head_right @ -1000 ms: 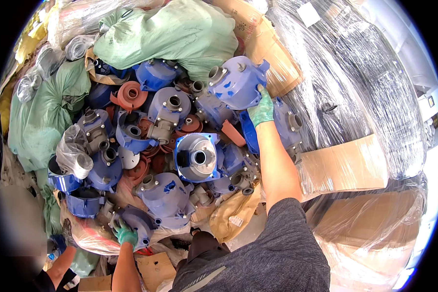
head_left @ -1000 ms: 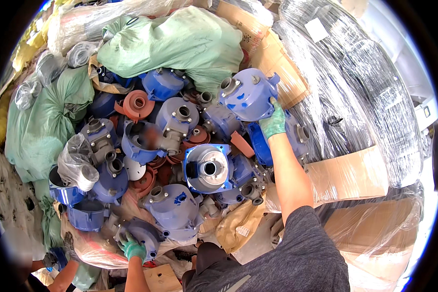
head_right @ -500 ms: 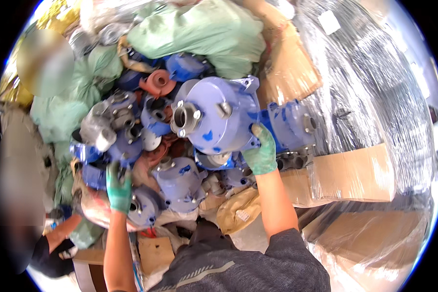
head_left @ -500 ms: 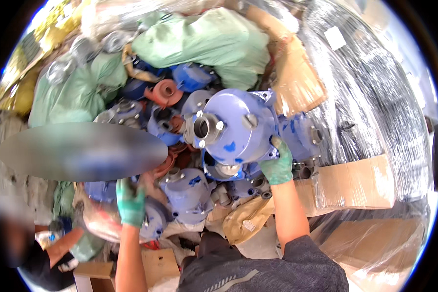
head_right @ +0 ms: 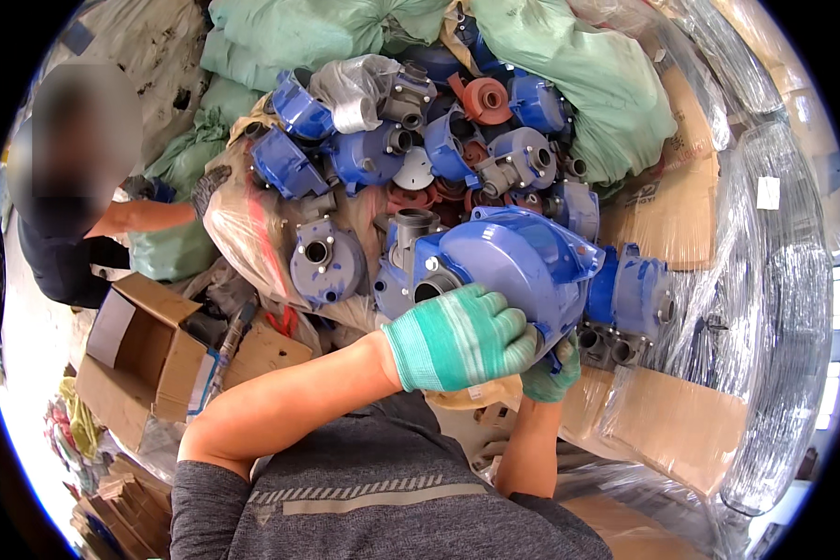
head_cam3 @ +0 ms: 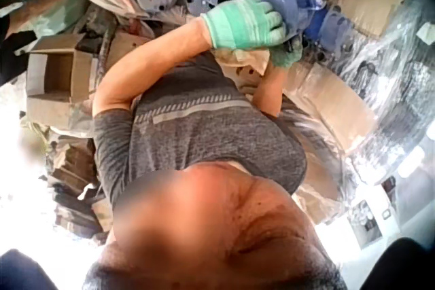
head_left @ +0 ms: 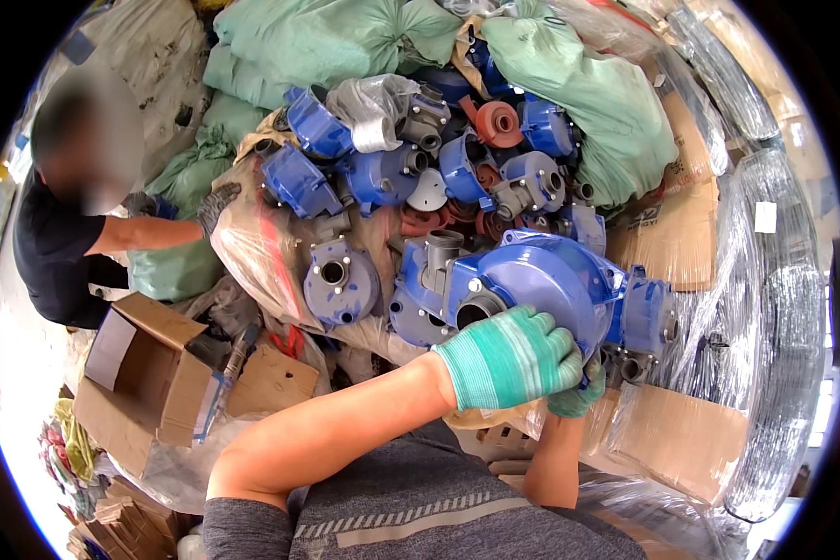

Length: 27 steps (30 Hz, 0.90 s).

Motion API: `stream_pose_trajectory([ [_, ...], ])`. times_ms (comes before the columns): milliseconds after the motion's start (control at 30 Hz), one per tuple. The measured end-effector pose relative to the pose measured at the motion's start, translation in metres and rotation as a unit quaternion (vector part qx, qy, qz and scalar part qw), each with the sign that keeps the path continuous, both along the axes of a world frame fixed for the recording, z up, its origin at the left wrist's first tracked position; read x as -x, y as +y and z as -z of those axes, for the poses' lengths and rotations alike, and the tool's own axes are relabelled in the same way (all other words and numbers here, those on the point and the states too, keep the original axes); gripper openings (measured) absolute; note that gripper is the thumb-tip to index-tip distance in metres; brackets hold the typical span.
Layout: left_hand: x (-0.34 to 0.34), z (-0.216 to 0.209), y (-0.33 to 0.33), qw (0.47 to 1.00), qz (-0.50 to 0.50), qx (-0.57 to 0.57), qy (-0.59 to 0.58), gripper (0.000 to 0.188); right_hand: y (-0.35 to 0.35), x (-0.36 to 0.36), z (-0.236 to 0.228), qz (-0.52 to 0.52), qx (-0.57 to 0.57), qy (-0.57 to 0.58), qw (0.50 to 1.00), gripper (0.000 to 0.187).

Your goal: The person picks up blue metal parts from a large pile, turns them over to inspect them, and places them back on the pile. The person also moves a cardboard box and a large sack to access the parts. Another person is visible in the background working with similar items.

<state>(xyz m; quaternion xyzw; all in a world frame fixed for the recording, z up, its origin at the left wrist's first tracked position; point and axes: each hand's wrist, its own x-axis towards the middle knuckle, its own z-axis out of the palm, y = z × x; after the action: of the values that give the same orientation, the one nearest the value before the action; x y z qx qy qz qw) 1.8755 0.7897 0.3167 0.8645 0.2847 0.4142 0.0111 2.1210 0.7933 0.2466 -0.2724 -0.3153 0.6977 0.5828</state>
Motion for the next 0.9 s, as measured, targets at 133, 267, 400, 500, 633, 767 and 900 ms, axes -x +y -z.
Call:
stream_pose_trajectory([
  [133, 0.000, -0.008, -0.008, 0.999, -0.014, -0.040, -0.023, 0.022, -0.018, -0.008, 0.004, -0.006, 0.005, -0.005, 1.000, 0.088],
  [267, -0.008, -0.013, -0.016, 0.998, -0.010, -0.046, -0.051, 0.018, -0.033, -0.019, 0.014, 0.014, 0.005, -0.024, 1.000, 0.092],
  [400, -0.009, -0.014, -0.014, 0.998, -0.045, -0.036, -0.032, 0.017, -0.048, -0.007, -0.005, 0.010, 0.009, -0.014, 1.000, 0.077],
  [500, -0.002, 0.002, -0.012, 0.993, -0.070, -0.019, -0.091, 0.023, -0.054, 0.003, -0.011, 0.044, 0.013, -0.028, 0.999, 0.057],
  [633, -0.003, 0.007, -0.016, 0.962, -0.155, 0.209, -0.086, 0.021, -0.059, 0.040, -0.019, 0.109, 0.020, -0.068, 0.991, 0.049],
  [767, 0.006, 0.042, -0.024, 0.831, -0.166, 0.469, -0.248, 0.043, -0.064, 0.048, -0.014, 0.156, -0.062, -0.268, 0.949, 0.041],
  [900, 0.030, 0.027, -0.037, 0.436, -0.056, 0.733, -0.519, 0.038, -0.061, 0.048, -0.010, 0.104, -0.148, -0.395, 0.901, 0.028],
])
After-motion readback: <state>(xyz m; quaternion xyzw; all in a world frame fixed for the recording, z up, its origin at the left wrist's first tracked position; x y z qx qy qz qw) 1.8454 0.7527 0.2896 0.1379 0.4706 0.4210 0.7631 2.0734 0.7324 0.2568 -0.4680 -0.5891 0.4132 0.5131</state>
